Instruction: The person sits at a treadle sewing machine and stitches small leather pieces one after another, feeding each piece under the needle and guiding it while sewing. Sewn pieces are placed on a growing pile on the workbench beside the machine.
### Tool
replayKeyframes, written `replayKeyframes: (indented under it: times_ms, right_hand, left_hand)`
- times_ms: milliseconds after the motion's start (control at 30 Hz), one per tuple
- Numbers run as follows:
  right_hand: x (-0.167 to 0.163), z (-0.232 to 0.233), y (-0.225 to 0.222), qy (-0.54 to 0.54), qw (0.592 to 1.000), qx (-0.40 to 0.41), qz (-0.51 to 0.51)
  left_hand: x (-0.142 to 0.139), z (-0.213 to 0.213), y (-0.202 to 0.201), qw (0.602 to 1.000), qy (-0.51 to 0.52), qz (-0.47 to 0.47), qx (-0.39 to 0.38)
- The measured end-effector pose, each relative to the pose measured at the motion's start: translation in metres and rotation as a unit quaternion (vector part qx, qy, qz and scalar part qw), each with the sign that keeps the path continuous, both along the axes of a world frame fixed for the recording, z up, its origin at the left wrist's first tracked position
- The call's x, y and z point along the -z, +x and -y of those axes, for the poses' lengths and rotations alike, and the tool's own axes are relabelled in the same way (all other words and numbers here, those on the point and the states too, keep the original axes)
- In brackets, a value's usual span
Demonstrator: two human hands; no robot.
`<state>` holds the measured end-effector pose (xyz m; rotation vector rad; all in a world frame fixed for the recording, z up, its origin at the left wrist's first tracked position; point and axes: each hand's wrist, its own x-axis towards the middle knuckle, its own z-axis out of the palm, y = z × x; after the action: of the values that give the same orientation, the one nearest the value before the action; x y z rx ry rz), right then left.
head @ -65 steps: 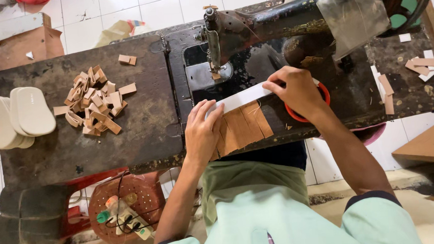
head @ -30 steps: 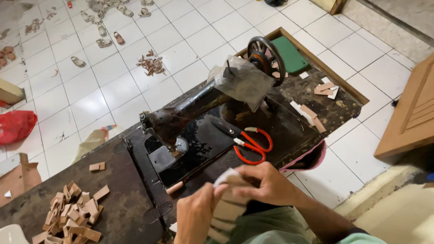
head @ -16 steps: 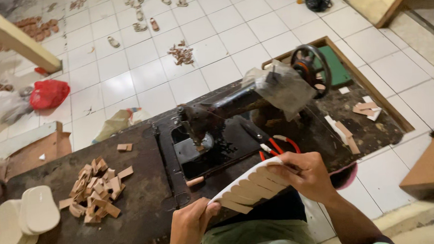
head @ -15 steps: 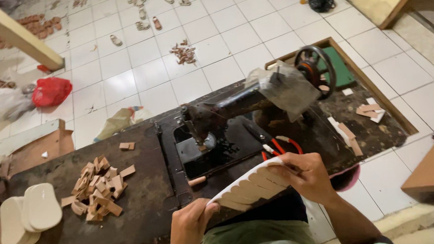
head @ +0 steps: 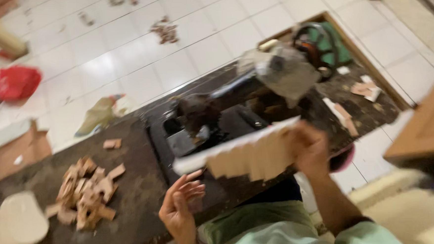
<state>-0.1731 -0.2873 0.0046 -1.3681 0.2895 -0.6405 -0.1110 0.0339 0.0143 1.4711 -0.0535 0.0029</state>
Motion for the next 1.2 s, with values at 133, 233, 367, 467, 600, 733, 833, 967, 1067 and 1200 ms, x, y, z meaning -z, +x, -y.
replayKeyframes:
  times_ms: [133, 233, 367, 467, 600, 733, 833, 967, 1067, 1200]
  right_hand:
    - [-0.041, 0.112, -0.015, 0.07, 0.94, 0.214, 0.258]
    - [-0.065, 0.19, -0.013, 0.079, 0.931, 0.262, 0.241]
    - [-0.026, 0.235, 0.017, 0.057, 0.944, 0.317, 0.075]
    - [0.017, 0.22, 0.018, -0.183, 0.905, 0.347, -0.166]
    - [0.026, 0.165, -0.003, -0.304, 0.857, 0.415, -0.039]
    - [-0.002, 0.066, -0.003, -0.217, 0.955, 0.199, 0.035]
    - [-0.014, 0.017, 0.023, -0.516, 0.856, 0.0, -0.024]
    - [-0.008, 0.005, 0.052, -0.619, 0.781, -0.087, -0.015]
    - [-0.003, 0.015, 0.049, -0.559, 0.818, -0.103, -0.089]
    - [-0.01, 0.011, 0.042, -0.543, 0.829, -0.085, -0.101]
  left_hand:
    - [-0.01, -0.003, 0.015, 0.994, 0.088, -0.066, -0.029]
    - [-0.004, 0.001, 0.017, 0.991, 0.109, -0.072, -0.021]
    - [0.008, 0.009, 0.015, 0.995, 0.086, -0.048, -0.007]
    - [0.009, 0.008, 0.014, 0.993, 0.12, -0.011, -0.013]
    - [0.004, 0.008, 0.014, 0.99, 0.14, 0.005, -0.032]
    - [0.011, 0.025, 0.01, 0.993, 0.111, 0.048, -0.016]
    - [0.011, 0.032, 0.004, 0.974, 0.195, 0.111, -0.015]
    - [0.001, 0.036, 0.003, 0.971, 0.21, 0.114, -0.011]
    - [-0.002, 0.036, 0.013, 0.969, 0.218, 0.113, -0.007]
    - [0.01, 0.036, 0.054, 0.97, 0.224, 0.093, 0.027]
